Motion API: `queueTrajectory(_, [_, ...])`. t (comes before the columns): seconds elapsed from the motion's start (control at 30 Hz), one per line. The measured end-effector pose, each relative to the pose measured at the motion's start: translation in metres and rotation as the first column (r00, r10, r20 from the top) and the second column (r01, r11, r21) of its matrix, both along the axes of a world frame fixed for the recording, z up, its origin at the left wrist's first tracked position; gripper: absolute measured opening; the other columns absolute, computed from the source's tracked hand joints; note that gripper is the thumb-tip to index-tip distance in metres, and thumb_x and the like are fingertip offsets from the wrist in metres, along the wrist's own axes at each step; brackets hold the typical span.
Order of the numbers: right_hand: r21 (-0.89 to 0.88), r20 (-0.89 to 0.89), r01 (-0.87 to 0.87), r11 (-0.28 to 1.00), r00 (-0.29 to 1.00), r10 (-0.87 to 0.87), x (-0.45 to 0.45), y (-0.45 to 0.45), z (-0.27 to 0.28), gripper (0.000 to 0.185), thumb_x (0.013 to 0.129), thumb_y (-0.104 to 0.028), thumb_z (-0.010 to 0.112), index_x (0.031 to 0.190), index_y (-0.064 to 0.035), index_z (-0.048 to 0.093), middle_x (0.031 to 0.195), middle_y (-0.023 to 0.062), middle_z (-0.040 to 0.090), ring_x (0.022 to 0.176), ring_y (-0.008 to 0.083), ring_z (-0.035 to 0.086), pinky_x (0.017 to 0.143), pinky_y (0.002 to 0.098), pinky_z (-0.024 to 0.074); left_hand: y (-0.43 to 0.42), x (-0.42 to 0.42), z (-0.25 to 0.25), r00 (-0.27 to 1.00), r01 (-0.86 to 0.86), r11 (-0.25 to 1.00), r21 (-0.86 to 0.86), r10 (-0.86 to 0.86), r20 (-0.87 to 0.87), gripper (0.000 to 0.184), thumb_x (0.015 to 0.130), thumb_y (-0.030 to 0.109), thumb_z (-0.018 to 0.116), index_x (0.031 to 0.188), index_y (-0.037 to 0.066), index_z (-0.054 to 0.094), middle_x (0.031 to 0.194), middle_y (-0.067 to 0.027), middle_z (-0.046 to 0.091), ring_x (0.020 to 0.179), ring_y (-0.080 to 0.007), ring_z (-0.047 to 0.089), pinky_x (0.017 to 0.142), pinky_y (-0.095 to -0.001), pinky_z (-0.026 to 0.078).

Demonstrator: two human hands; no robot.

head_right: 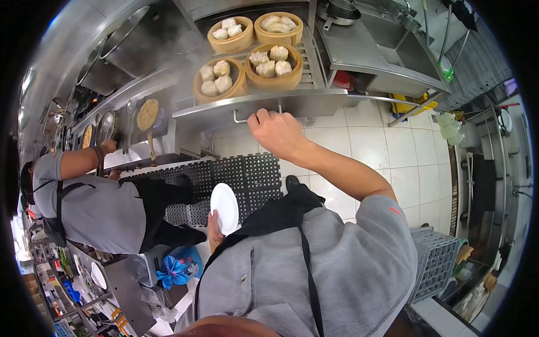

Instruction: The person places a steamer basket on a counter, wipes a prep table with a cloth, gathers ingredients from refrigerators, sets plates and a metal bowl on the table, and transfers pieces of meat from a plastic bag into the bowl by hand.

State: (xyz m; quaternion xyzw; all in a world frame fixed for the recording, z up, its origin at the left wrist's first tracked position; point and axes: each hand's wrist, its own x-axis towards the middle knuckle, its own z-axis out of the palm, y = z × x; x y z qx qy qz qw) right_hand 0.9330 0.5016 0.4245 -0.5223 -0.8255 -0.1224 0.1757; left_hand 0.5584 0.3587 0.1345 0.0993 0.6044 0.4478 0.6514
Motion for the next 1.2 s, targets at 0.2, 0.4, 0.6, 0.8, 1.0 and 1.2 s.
queueTrajectory(0.2, [0.026,-0.13,-0.148,0.989,0.98,0.15,0.02,-0.019,0.032,0.016,0.073,-0.01,0.062,0.087,-0.0025,0.058,0.079,0.0088,0.056,0.063,0.0244,0.064,0.052,0.035,0.0535,0.012,0.003,-0.006,0.996,-0.086,0.994,0.069,0.083,0.041,0.043,0.096,0.022,0.055,0.133,0.005,0.041,0.118,-0.0138,0.06,0.1,-0.0276,0.064,0.082,-0.0429,0.056])
queueTrajectory(0.4, [-0.287,-0.594,0.07,0.955,0.769,-0.235,0.16,0.036,0.126,0.014,0.088,-0.017,0.06,0.092,-0.0041,0.066,0.066,0.0088,0.063,0.053,0.0157,0.056,0.05,0.0305,0.0449,-0.012,0.019,-0.002,0.961,-0.269,0.963,0.026,0.27,-0.061,0.058,0.096,0.025,0.055,0.143,0.002,0.03,0.129,-0.0163,0.053,0.108,-0.0293,0.06,0.087,-0.0432,0.054])
queueTrajectory(0.6, [-0.62,-0.357,0.141,0.772,0.825,-0.438,0.264,0.161,0.075,0.02,0.089,-0.019,0.055,0.094,-0.0019,0.064,0.067,0.0039,0.059,0.051,0.0089,0.051,0.046,0.0249,0.041,-0.03,0.055,0.071,0.889,-0.431,0.896,0.11,0.442,-0.122,0.048,0.097,0.019,0.05,0.139,0.002,0.033,0.127,-0.0186,0.053,0.107,-0.0311,0.061,0.088,-0.0449,0.055])
queueTrajectory(0.8, [-0.741,-0.397,0.039,0.67,0.779,-0.485,0.272,0.193,0.049,0.02,0.091,-0.02,0.055,0.092,-0.0022,0.063,0.067,0.0028,0.059,0.05,0.0082,0.05,0.045,0.0241,0.0406,-0.056,0.086,0.136,0.762,-0.577,0.779,0.246,0.622,-0.182,0.046,0.097,0.017,0.049,0.138,0.002,0.032,0.128,-0.0194,0.051,0.108,-0.0332,0.059,0.086,-0.0457,0.055])
queueTrajectory(1.0, [-0.619,-0.574,-0.068,0.782,0.719,-0.392,0.27,0.233,0.039,0.026,0.092,-0.026,0.056,0.089,-0.0016,0.064,0.064,0.0034,0.059,0.048,0.009,0.052,0.041,0.0251,0.0405,-0.053,0.098,0.205,0.714,-0.56,0.759,0.333,0.646,-0.271,0.049,0.096,0.016,0.052,0.139,-0.001,0.033,0.13,-0.0213,0.05,0.112,-0.0339,0.056,0.091,-0.0455,0.052])
queueTrajectory(1.2, [-0.672,-0.492,-0.003,0.74,0.749,-0.443,0.231,0.273,0.04,0.028,0.093,-0.027,0.054,0.085,-0.0003,0.061,0.059,0.0046,0.057,0.043,0.0115,0.05,0.038,0.0264,0.04,-0.025,0.109,0.277,0.713,-0.49,0.761,0.425,0.631,-0.306,0.049,0.095,0.013,0.052,0.137,-0.004,0.034,0.128,-0.0223,0.051,0.109,-0.032,0.058,0.09,-0.0425,0.051])
